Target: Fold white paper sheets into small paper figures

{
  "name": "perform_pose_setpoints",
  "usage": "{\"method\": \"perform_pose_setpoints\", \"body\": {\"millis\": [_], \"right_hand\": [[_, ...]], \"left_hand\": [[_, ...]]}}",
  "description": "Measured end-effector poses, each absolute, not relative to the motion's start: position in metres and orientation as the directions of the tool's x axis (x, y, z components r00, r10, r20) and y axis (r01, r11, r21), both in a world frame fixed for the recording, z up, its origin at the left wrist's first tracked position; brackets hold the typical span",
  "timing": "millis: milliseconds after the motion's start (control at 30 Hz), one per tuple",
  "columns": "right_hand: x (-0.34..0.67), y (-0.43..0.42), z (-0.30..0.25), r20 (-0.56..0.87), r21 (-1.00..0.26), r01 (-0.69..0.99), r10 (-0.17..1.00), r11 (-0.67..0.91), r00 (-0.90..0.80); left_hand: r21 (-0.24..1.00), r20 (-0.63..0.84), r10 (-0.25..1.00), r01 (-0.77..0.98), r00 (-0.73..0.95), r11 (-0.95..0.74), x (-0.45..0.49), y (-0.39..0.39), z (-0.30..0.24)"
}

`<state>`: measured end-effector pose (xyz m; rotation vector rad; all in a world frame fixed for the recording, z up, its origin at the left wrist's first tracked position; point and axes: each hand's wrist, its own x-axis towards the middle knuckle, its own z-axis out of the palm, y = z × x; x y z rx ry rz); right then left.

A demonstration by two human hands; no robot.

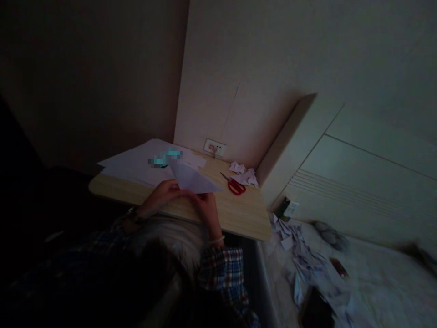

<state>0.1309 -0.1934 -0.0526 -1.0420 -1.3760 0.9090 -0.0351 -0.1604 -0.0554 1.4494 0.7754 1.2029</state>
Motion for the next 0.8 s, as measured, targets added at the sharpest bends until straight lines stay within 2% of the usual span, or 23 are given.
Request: {"method": "perform_pose_setpoints", "body": {"millis": [200,467,633,800], "right_hand": [[0.1296,-0.1916,-0.0532,0.322,-0.930,0.203,0.946,0.307,0.043],[0.1333,-0.1852,-0.0586,0.305,-0.920,0.276,0.950,0.277,0.066],[0.1330,-0.1860,-0.0627,0.296,-0.935,0.232,0.950,0.267,0.098],[0.1326,-0.1909,-0.0568,0.335,-0.937,0.168,0.922,0.305,0.194]], "left_hand": [[0.964,0.262,0.925,-0.114,0.276,-0.239,-0.0357,-0.1560,-0.0594],[0.969,0.238,0.919,-0.139,0.315,-0.203,-0.0335,-0.1579,-0.0575],[0.970,0.237,0.907,-0.135,0.349,-0.202,-0.0334,-0.1615,-0.0543],[0.972,0.235,0.924,-0.097,0.301,-0.215,-0.0330,-0.1598,-0.0539]]}}
